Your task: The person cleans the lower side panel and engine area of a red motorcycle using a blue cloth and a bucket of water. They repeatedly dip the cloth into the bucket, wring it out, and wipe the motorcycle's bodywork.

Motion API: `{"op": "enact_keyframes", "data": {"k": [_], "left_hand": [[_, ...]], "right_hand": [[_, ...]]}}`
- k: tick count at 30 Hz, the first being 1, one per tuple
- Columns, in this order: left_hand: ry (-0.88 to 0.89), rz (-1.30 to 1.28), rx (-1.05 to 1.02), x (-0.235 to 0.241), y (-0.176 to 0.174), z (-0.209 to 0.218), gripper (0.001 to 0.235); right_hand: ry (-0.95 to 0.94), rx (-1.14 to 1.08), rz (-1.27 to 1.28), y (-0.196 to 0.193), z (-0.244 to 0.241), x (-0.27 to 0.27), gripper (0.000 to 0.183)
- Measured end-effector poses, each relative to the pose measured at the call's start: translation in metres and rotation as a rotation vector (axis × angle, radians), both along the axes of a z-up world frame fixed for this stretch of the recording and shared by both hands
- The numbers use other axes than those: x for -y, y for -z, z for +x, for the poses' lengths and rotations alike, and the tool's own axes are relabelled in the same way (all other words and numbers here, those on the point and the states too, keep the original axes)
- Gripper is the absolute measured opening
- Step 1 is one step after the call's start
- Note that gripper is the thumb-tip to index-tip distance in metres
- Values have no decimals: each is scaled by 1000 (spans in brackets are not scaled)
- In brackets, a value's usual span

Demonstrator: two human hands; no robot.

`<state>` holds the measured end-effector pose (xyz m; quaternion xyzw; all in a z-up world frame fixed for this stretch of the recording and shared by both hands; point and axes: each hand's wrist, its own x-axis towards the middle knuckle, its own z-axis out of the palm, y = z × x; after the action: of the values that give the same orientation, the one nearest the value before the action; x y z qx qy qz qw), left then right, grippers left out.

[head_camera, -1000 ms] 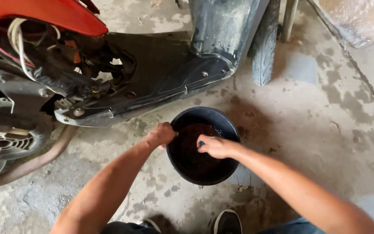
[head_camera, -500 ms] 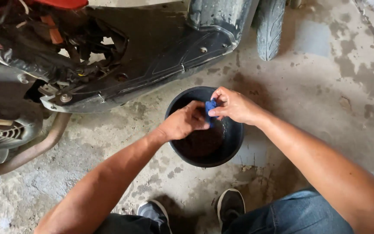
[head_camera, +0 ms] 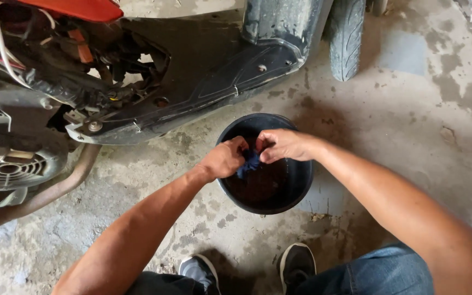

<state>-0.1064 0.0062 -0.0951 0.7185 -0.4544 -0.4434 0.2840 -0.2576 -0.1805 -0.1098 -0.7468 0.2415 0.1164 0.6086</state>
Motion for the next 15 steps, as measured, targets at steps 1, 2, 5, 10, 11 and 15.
{"op": "enact_keyframes", "data": {"k": [1, 2, 5, 10, 11, 15], "left_hand": [[35, 59, 165, 2, 8, 1, 41], [69, 118, 330, 4, 15, 2, 38], [174, 124, 504, 10, 32, -10, 32], [210, 101, 707, -9, 26, -28, 46], [185, 52, 722, -13, 34, -29, 46], [78, -181, 845, -11, 27, -20, 37]], "right_hand": [[-28, -125, -5, 2, 4, 6, 57], [-56, -249, -9, 4, 7, 12, 64], [-438, -531, -769, 167, 11, 51, 62], [-378, -422, -787, 293, -2, -4, 32], [-362, -342, -682, 258, -4, -29, 40], [-550, -427, -876, 83, 21, -21, 46]]}}
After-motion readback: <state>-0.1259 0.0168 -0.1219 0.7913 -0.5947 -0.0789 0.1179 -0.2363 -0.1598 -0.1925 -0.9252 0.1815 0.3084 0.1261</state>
